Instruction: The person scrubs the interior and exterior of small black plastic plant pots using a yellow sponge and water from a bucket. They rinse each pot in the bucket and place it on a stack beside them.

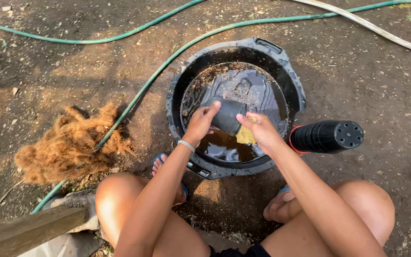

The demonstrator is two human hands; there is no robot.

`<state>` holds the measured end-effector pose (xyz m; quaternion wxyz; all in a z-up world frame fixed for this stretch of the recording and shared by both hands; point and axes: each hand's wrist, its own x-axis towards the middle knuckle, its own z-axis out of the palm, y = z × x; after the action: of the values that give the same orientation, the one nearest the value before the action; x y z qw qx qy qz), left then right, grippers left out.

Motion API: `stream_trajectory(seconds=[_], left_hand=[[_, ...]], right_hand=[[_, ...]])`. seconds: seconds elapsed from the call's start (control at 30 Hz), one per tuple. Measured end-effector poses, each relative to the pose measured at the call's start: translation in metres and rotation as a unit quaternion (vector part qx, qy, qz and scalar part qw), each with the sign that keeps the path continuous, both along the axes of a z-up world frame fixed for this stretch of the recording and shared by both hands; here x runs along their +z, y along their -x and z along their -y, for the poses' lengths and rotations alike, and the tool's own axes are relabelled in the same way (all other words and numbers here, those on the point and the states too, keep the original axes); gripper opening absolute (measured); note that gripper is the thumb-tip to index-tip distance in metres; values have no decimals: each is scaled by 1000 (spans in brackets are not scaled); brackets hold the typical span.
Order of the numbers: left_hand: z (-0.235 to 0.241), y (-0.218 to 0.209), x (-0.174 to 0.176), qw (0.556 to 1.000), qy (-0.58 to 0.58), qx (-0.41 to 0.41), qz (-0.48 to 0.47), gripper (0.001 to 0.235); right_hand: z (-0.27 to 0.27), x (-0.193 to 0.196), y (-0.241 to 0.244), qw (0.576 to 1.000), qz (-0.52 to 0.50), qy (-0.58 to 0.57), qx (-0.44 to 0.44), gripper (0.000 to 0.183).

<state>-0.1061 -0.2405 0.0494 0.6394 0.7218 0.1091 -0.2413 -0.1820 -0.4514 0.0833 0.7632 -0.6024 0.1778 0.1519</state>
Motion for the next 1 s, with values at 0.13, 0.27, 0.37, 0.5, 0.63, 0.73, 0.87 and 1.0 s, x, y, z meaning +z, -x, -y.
stream_trajectory(seconds=[0.13,0.27,0.37,0.5,0.63,0.73,0.87,1.0], left_hand=[[-10,-26,-26,986,-64,149,-22,89],[-5,-34,-72,922,-276,139,232,95],[2,-18,-109,929,-279,82,229,102],[3,0,-131,933,-307,50,178,93],[5,14,-133,916,-335,-9,221,90],[13,21,-133,914,-357,-57,184,94],[17,32,-134,910,-392,-125,42,106],[21,22,-149,904,-383,-183,-41,126]], right_hand=[[25,-25,7,999,-4,13,-47,22],[47,-63,0,988,-118,-1,-102,24],[53,-92,-5,992,-94,20,-77,34],[55,-111,-18,990,4,88,-114,31],[39,-131,-20,980,3,161,-117,51],[21,-154,-12,873,124,470,-38,67],[8,-182,3,824,19,547,143,58],[11,-216,4,834,-33,513,201,56]])
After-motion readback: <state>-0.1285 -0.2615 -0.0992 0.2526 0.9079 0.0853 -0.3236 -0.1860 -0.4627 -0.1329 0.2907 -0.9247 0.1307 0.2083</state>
